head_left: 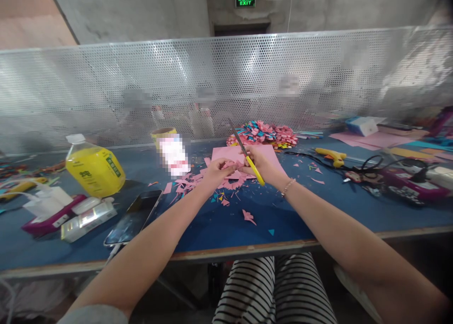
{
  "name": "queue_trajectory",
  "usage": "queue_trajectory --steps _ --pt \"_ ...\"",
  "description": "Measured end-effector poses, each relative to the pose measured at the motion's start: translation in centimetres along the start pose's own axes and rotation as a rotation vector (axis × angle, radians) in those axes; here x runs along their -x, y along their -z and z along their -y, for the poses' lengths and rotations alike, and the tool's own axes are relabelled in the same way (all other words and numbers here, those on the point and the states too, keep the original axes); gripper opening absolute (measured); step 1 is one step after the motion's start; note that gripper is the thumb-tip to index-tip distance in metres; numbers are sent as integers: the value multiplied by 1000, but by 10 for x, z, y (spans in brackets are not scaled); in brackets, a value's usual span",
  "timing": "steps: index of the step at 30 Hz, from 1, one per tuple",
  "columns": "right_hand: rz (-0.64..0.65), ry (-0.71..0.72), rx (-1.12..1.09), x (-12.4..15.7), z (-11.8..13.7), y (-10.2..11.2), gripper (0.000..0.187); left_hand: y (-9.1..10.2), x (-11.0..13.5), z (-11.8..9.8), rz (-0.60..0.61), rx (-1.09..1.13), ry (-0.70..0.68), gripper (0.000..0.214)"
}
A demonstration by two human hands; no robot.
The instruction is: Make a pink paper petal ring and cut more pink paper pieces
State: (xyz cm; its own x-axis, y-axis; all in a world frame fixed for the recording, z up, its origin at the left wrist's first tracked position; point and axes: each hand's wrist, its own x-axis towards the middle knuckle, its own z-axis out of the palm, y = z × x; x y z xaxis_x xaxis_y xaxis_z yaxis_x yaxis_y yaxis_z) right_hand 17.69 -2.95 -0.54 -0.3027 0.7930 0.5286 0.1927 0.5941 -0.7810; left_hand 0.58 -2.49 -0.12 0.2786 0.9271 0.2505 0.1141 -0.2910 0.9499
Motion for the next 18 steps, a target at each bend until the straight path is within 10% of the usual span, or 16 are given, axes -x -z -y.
queue_trajectory --steps 18 --pt "0 -90 -78 0 -3 -2 50 -2 0 0 -18 134 19 19"
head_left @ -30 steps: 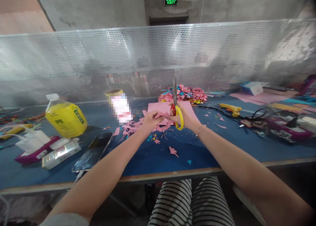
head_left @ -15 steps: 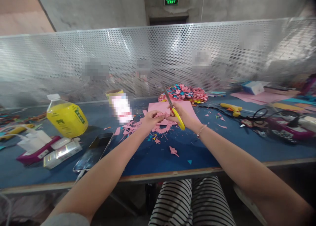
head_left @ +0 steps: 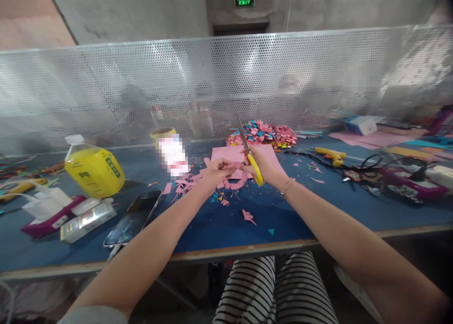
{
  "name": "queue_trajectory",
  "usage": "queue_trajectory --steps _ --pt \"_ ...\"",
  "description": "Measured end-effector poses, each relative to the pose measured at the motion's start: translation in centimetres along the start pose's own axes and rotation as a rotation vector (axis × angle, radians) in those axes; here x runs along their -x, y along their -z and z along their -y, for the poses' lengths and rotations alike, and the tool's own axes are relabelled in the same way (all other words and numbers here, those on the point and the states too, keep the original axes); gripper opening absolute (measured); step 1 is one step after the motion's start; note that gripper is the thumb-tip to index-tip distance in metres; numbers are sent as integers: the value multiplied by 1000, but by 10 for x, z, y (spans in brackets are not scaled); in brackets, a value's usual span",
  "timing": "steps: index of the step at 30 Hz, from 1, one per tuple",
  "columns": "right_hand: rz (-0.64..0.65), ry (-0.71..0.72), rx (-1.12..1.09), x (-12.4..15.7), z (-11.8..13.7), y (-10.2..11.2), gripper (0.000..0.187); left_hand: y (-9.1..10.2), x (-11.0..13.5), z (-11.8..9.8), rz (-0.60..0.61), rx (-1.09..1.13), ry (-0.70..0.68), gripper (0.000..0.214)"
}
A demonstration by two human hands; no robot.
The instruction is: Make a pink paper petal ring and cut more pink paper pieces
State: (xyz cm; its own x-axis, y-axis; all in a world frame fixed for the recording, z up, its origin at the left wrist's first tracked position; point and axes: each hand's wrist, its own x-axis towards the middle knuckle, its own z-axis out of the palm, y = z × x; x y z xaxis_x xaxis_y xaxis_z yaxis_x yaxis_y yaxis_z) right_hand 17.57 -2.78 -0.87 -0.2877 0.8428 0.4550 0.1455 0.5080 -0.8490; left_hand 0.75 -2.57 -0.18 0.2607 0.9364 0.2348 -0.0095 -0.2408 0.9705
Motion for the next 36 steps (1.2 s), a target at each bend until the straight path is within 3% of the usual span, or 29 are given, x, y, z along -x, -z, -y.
queue_trajectory --steps 5,10,20,25,29,36 --pt "10 67 74 -3 -7 0 50 -4 1 2 -7 -147 -50 17" --pt "-6 91 20 -2 -3 -4 48 -2 3 -2 7 -46 -15 17" --pt "-123 -48 -27 -3 7 8 41 11 -8 -3 -263 231 26 17" --pt "0 -154 181 2 10 12 36 13 -8 -6 -341 305 -25 20" --pt "98 -107 335 3 7 11 39 13 -6 -11 -365 328 -35 24" --pt "151 -59 411 2 6 11 40 15 -6 -14 -363 338 -46 21"
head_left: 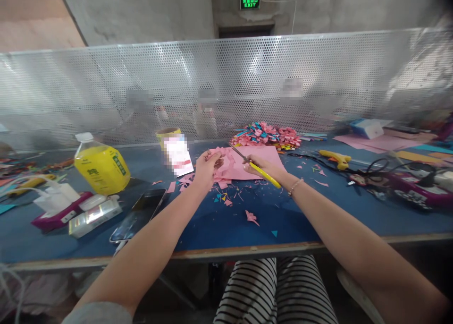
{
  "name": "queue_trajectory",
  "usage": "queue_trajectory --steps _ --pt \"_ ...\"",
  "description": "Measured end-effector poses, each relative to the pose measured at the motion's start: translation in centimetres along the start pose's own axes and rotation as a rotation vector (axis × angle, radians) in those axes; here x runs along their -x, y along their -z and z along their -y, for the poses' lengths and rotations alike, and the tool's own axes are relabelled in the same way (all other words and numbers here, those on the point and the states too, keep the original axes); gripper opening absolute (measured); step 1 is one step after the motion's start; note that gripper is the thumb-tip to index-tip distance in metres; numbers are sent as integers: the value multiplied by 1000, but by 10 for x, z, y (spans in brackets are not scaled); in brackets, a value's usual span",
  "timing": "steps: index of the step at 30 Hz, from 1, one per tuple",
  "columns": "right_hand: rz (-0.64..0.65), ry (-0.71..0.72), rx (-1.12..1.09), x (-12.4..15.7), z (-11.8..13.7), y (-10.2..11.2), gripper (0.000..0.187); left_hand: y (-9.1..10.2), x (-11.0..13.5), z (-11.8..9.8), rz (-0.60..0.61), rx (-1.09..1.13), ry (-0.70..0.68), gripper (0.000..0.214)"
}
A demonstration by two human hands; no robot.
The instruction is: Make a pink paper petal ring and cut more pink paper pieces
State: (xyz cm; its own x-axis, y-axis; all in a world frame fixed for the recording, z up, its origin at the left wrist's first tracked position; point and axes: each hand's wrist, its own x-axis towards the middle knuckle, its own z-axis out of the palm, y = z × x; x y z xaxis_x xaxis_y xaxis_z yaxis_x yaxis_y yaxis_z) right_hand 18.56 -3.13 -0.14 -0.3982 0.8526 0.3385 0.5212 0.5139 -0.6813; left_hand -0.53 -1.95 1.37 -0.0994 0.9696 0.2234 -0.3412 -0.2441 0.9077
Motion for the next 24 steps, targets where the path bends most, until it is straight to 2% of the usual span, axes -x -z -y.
queue_trajectory --steps 3,9,16,24 --pt "24 14 34 1 3 1 39 0 1 0 5 3 -8 19" --pt "75 34 59 -1 0 1 42 -3 4 0 89 22 -11 19" --pt "85 41 55 -4 -5 -2 41 -4 5 -1 25 -27 -24 13" --pt "63 51 49 -1 -1 -3 39 -5 6 0 69 -9 -17 18"
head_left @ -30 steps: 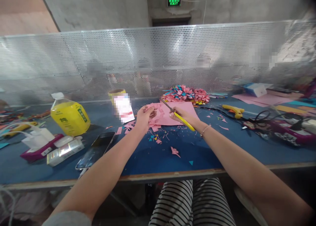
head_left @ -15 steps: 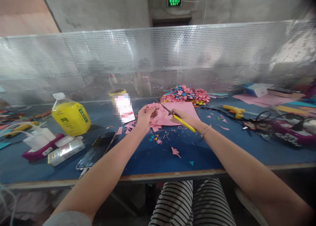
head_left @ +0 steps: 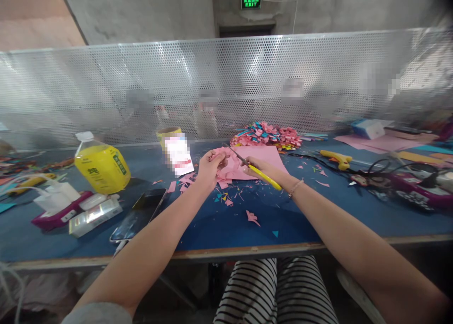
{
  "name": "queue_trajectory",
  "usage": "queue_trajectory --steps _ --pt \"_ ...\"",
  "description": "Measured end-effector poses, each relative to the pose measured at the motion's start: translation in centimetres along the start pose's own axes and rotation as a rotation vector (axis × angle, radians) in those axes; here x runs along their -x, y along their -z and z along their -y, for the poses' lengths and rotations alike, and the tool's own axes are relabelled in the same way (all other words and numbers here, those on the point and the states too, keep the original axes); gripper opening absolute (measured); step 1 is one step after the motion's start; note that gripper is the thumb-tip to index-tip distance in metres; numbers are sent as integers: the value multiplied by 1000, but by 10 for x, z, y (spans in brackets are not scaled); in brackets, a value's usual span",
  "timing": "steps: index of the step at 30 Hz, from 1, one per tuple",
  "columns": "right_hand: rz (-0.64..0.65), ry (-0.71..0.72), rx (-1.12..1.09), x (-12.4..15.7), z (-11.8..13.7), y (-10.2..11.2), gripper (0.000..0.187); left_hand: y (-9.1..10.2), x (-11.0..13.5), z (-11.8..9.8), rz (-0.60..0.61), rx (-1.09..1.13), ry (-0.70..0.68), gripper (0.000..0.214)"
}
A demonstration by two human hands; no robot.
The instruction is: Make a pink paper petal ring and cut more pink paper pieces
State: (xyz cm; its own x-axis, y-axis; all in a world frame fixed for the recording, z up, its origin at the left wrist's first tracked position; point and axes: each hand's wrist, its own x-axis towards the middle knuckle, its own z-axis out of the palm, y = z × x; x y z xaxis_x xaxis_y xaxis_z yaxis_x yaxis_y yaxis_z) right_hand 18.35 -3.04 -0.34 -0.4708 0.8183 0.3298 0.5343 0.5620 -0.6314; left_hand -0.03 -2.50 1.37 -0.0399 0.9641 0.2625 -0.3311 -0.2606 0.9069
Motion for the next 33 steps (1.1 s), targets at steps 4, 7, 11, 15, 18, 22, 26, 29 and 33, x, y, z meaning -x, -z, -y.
queue_trajectory --steps 4,7,11,15,18,22,26,29,33 --pt "-19 6 -29 1 0 -2 37 -1 2 -2 -7 15 44 18" --pt "-32 12 -39 2 3 -2 36 -2 4 -3 16 55 40 21" --pt "-31 -5 -25 4 10 -1 36 -3 4 -4 17 84 49 22" --pt "-36 2 -2 5 14 0 36 -2 3 -3 9 80 57 23" --pt "-48 13 37 5 13 -1 35 -2 2 -2 1 71 58 22" --pt "-82 2 97 4 13 -3 34 -2 2 -3 -12 66 54 22" --pt "-93 18 133 3 13 -4 31 -3 2 -4 -47 50 69 22" --pt "-101 25 153 2 13 -4 29 -4 3 -4 -61 28 65 22" --pt "-109 11 161 2 15 -4 28 -4 3 -5 -65 14 40 21"
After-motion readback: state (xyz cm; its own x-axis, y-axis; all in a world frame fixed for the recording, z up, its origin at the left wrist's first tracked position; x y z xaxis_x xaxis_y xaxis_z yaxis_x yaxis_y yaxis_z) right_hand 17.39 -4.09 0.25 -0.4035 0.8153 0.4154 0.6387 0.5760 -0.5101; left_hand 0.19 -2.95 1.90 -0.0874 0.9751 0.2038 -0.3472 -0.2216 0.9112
